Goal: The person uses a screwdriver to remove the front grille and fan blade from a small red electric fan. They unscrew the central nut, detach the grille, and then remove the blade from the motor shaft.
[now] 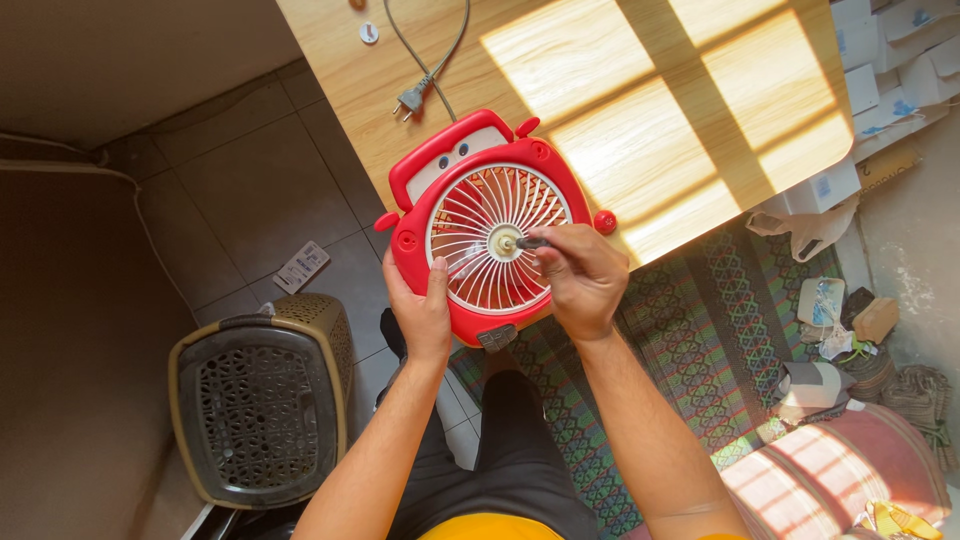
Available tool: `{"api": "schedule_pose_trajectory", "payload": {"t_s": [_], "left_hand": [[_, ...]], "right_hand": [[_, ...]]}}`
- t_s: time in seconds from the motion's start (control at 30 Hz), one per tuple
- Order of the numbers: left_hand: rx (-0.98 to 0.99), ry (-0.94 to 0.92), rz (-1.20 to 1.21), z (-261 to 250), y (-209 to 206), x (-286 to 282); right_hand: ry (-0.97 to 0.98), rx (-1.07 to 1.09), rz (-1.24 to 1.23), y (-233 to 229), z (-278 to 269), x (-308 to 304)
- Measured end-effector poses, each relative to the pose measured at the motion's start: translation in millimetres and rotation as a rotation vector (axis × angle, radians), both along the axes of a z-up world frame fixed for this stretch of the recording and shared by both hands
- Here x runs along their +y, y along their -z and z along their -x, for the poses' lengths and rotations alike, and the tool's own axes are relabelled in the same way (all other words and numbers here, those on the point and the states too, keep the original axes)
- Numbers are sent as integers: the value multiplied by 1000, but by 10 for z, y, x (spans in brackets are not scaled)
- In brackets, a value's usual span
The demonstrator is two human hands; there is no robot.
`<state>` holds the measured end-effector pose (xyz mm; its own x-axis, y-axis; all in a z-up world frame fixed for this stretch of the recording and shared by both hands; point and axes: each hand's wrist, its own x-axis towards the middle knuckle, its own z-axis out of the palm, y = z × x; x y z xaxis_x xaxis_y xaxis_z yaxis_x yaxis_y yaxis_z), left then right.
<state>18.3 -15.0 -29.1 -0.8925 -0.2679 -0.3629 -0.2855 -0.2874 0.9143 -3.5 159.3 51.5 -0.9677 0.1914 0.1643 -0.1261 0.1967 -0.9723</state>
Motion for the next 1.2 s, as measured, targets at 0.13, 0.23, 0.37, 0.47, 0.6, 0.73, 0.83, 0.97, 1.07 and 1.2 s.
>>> {"api": "schedule_pose_trajectory", "payload": {"t_s": [0.13,0.23,0.37,0.47,0.6,0.73,0.83,0.97,1.07,1.2], "left_hand": [[-9,1,-37,11,7,3],[-13,0,-13,-8,13,-5],[19,-3,10,27,35,-18],[14,-4,-17,0,28,1],[22,-12,-78,26,-28,-12],[53,13,29,18,-91,44],[103,26,80,-3,-159,119],[74,40,130,21,-230,184],[102,39,201,17,-261,237],[139,44,212,26,-270,280]], "right_hand": [[-130,116,-124,-37,33,-36],[-140,102,-137,-55,59,-49],[-148,87,-172,-102,117,63],[-194,45,-157,-147,136,161],[-200,91,-402,-282,186,212],[-240,104,-672,-476,171,270],[-266,10,-742,-570,128,255],[-192,-55,-777,-582,92,287],[-153,-97,-807,-501,67,334],[-96,-118,-718,-322,36,390]]}}
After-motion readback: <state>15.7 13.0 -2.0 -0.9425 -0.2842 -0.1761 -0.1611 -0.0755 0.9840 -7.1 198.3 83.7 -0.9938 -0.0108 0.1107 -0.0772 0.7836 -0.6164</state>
